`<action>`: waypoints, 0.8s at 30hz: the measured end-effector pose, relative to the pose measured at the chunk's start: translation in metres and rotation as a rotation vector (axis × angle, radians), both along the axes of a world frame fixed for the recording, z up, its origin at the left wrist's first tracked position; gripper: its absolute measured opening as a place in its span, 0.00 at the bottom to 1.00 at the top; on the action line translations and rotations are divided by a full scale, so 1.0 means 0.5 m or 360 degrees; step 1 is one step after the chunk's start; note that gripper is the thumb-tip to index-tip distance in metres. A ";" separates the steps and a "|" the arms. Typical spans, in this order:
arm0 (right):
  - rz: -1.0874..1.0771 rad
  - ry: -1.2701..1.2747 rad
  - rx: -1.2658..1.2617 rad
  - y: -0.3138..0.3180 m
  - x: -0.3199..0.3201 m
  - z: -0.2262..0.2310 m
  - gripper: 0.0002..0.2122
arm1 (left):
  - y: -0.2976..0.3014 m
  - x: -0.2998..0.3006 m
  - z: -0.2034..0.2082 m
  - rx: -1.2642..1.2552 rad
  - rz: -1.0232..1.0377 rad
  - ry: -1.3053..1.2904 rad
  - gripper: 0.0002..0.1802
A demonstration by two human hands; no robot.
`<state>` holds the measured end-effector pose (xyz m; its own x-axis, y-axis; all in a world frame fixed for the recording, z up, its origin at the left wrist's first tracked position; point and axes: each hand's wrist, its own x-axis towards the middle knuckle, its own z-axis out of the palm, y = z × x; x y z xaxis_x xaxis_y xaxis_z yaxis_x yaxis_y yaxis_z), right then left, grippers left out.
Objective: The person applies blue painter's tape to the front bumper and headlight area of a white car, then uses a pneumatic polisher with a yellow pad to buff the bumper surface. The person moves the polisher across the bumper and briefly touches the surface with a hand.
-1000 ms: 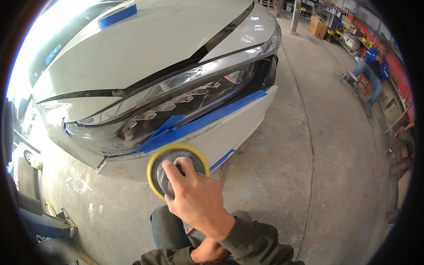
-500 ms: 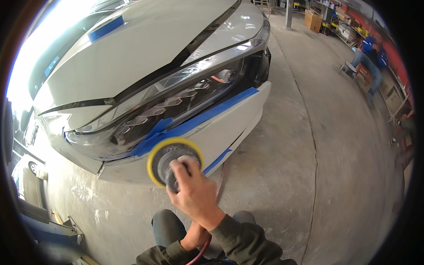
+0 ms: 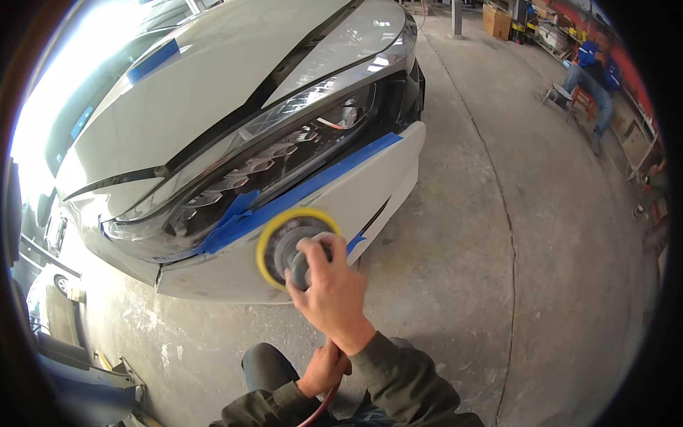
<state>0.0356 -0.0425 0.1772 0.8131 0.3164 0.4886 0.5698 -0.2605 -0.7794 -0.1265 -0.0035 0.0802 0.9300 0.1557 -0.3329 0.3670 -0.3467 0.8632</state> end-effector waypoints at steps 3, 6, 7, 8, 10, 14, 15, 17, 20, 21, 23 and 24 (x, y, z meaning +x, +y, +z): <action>-0.0009 0.0004 0.0022 0.004 0.008 -0.008 0.22 | -0.005 0.028 0.029 0.0066 0.0097 -0.0011 0.15; -0.0146 0.0055 0.0171 -0.001 0.036 -0.017 0.22 | 0.012 0.028 0.020 0.0152 0.0005 0.0043 0.15; -0.0067 0.0082 0.0138 -0.003 0.024 -0.026 0.22 | 0.012 0.025 0.017 0.0149 -0.0012 0.0080 0.15; 0.0010 0.0109 0.0102 -0.004 0.006 -0.036 0.22 | 0.010 0.018 0.008 0.0113 -0.0013 0.0025 0.15; 0.0068 0.0049 0.0082 0.003 -0.001 -0.042 0.23 | 0.010 0.019 -0.002 0.0147 0.0054 0.0033 0.15; -0.0255 -0.0029 0.0220 0.001 0.067 -0.039 0.22 | 0.021 0.033 -0.002 0.0258 0.0028 0.0044 0.14; -0.0193 0.0021 0.0208 0.000 0.058 -0.045 0.22 | 0.019 0.036 0.001 0.0259 0.0013 0.0063 0.14; -0.0073 0.0109 0.0177 -0.008 0.032 -0.058 0.22 | 0.007 0.026 -0.016 0.0258 0.0058 0.0056 0.13; -0.0073 0.0184 0.0304 -0.005 0.042 -0.059 0.22 | 0.012 0.031 -0.027 0.0299 0.0079 0.0034 0.13; -0.0122 0.0198 0.0349 -0.004 0.054 -0.055 0.22 | 0.024 0.040 -0.023 0.0313 0.0073 0.0036 0.14; -0.0135 0.0241 0.0355 -0.005 0.063 -0.063 0.23 | 0.028 0.042 -0.019 0.0313 0.0070 0.0086 0.14; -0.0093 0.0260 0.0317 -0.010 0.052 -0.067 0.23 | 0.024 0.035 -0.024 0.0296 0.0067 0.0133 0.14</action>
